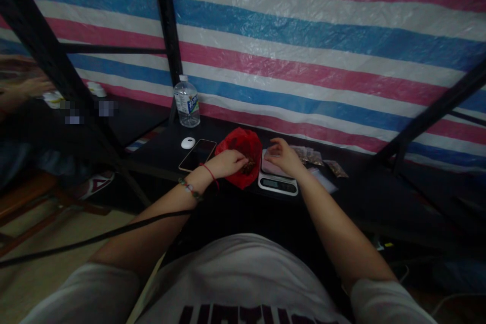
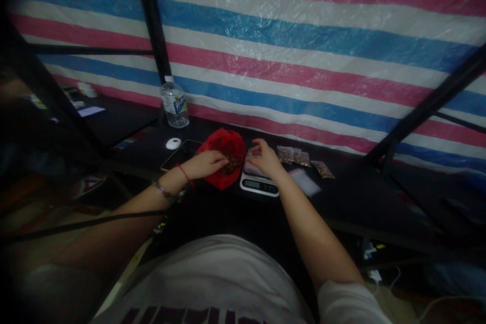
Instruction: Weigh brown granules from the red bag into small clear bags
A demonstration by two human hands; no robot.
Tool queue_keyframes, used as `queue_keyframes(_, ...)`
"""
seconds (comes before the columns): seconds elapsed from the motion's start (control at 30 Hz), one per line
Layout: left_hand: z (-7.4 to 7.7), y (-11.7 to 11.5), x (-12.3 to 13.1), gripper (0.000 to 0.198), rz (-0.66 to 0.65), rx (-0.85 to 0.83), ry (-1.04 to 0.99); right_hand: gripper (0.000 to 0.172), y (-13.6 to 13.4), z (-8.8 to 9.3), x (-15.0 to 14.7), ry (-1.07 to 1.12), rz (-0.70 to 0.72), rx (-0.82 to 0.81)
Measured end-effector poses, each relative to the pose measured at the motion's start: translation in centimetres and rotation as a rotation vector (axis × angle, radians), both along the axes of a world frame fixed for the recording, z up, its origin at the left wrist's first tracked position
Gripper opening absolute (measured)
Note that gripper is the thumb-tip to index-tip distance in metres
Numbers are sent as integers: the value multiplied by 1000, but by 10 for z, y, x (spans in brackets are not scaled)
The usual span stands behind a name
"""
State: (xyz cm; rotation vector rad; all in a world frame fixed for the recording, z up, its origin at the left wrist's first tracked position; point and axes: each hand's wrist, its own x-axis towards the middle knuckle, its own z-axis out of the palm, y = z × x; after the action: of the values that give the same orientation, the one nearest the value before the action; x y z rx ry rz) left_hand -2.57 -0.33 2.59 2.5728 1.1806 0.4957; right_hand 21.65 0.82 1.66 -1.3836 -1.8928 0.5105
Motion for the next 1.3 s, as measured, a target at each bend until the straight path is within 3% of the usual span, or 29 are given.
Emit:
queue_keyframes(0.1, -3, 14, 9, 38, 230, 22, 144, 63, -5, 6, -30, 129, 167, -95)
queue_keyframes(0.2, -9, 17, 14, 57, 367, -19, 210, 52, -6, 9, -53, -16, 157, -115)
queue_keyframes(0.37, -14, 18, 11, 44, 341, 46, 189, 15, -2, 12, -64, -609, 155, 30)
queue_keyframes(0.5, -22, 23, 6, 34, 273, 137, 178, 23, 3, 9, -67, -819, 168, 75)
queue_keyframes(0.77, -35, 28, 0, 37, 279, 138, 131, 25, 14, 6, -80, -753, 182, 18)
queue_keyframes(1.03, -34, 26, 1, 33, 236, 91, 57, 23, 15, -2, -75, -579, 262, -93)
queue_keyframes(1.3, -31, 25, -1, 30, 269, -33, -166, 25, 13, -11, -79, -499, 205, -91)
